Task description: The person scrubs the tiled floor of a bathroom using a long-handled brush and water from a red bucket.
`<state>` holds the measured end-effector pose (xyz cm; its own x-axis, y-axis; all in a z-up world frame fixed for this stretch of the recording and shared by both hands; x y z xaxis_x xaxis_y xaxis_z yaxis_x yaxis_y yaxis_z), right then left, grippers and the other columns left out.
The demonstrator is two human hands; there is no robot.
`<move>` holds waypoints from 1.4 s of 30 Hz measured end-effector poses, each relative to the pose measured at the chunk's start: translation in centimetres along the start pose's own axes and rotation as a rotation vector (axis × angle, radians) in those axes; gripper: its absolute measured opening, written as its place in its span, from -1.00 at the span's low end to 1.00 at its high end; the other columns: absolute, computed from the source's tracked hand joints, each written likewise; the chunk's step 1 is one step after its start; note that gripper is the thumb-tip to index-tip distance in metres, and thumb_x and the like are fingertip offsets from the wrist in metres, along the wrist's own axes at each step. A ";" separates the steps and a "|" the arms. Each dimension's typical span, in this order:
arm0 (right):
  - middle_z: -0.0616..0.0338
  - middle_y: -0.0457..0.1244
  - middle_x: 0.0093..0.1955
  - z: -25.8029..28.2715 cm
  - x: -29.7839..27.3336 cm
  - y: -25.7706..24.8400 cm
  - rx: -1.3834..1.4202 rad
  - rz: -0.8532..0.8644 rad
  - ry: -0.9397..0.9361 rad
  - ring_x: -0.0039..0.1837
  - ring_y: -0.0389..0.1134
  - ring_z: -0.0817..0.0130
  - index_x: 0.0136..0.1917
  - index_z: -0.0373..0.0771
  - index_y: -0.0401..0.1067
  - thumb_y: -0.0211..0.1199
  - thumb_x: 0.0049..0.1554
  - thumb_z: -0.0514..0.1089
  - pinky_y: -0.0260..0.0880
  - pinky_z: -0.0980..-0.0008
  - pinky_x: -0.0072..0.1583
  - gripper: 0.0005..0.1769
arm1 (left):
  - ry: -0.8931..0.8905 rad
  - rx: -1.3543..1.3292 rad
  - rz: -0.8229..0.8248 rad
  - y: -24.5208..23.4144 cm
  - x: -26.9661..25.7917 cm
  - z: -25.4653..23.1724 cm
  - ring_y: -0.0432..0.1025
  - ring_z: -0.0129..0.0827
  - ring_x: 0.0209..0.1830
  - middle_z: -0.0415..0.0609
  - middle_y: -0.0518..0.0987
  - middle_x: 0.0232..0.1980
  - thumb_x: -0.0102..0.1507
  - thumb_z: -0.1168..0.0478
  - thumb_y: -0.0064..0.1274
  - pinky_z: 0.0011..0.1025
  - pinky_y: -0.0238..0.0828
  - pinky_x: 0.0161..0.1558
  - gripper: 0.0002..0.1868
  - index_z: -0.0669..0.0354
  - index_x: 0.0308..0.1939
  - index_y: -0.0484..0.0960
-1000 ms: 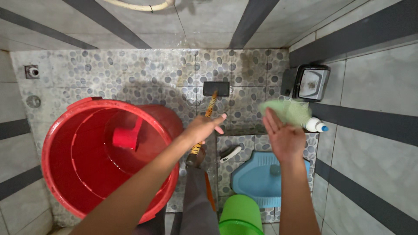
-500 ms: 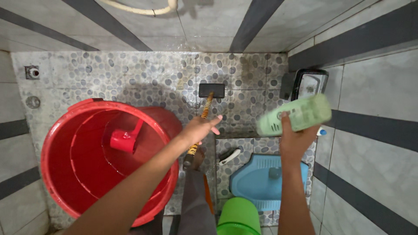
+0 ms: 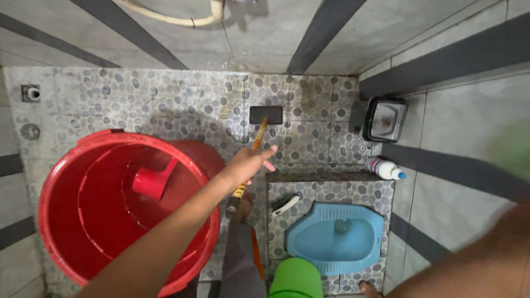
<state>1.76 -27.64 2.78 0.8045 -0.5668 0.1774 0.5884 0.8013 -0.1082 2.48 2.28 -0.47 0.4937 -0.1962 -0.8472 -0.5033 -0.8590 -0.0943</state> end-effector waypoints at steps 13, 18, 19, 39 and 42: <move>0.01 0.18 0.36 -3.4 4.8 3.4 0.284 -0.129 -0.118 0.38 0.22 0.26 0.41 -0.37 0.15 0.20 0.25 -0.29 0.18 0.27 0.45 -0.50 | -0.009 -0.078 -0.071 -0.2 1.0 0.1 0.21 -0.43 -0.77 -0.20 0.27 -0.71 0.12 -0.36 -0.06 -0.40 0.24 -0.68 -0.31 0.22 -0.35 0.78; 0.00 0.19 0.37 -4.0 -1.3 5.1 0.180 -0.165 -0.061 0.39 0.23 0.25 0.41 -0.40 0.17 0.21 0.25 -0.27 0.19 0.27 0.45 -0.49 | 0.002 -0.091 -0.078 -0.7 1.2 0.6 0.20 -0.41 -0.79 -0.23 0.20 -0.70 0.13 -0.36 -0.07 -0.40 0.23 -0.69 -0.30 0.24 -0.33 0.78; 0.00 0.20 0.37 -4.4 -1.8 5.2 0.164 -0.169 -0.052 0.39 0.23 0.25 0.40 -0.41 0.17 0.21 0.25 -0.26 0.19 0.27 0.45 -0.49 | 0.024 -0.102 -0.072 -0.8 1.4 0.4 0.23 -0.44 -0.79 -0.27 0.29 -0.70 0.12 -0.35 -0.08 -0.40 0.25 -0.69 -0.35 0.15 -0.26 0.74; -0.04 0.22 0.36 -2.8 0.6 4.0 0.127 -0.126 -0.066 0.36 0.28 0.24 0.38 -0.48 0.19 0.18 0.26 -0.23 0.29 0.27 0.42 -0.52 | 0.019 -0.095 -0.029 -0.8 1.3 0.9 0.15 -0.52 -0.76 -0.30 0.13 -0.71 0.17 -0.37 -0.08 -0.45 0.12 -0.68 -0.27 0.30 -0.36 0.75; -0.04 0.22 0.37 -3.5 1.7 5.1 0.060 -0.133 -0.110 0.37 0.28 0.24 0.39 -0.49 0.20 0.16 0.29 -0.21 0.27 0.28 0.42 -0.52 | -0.029 -0.137 -0.024 -1.0 1.9 0.7 0.13 -0.43 -0.77 -0.20 0.14 -0.71 0.14 -0.36 -0.05 -0.42 0.11 -0.68 -0.31 0.25 -0.35 0.73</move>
<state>6.45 -25.19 -0.93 0.7040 -0.6469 0.2930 0.6807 0.7323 -0.0188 3.41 3.04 -2.33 0.4825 -0.1626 -0.8607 -0.3891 -0.9201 -0.0443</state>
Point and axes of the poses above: each hand's wrist, its own x-axis towards the middle knuckle, its own y-axis out of the palm, z = x × y, the point moved 1 cm from there along x, towards the middle knuckle
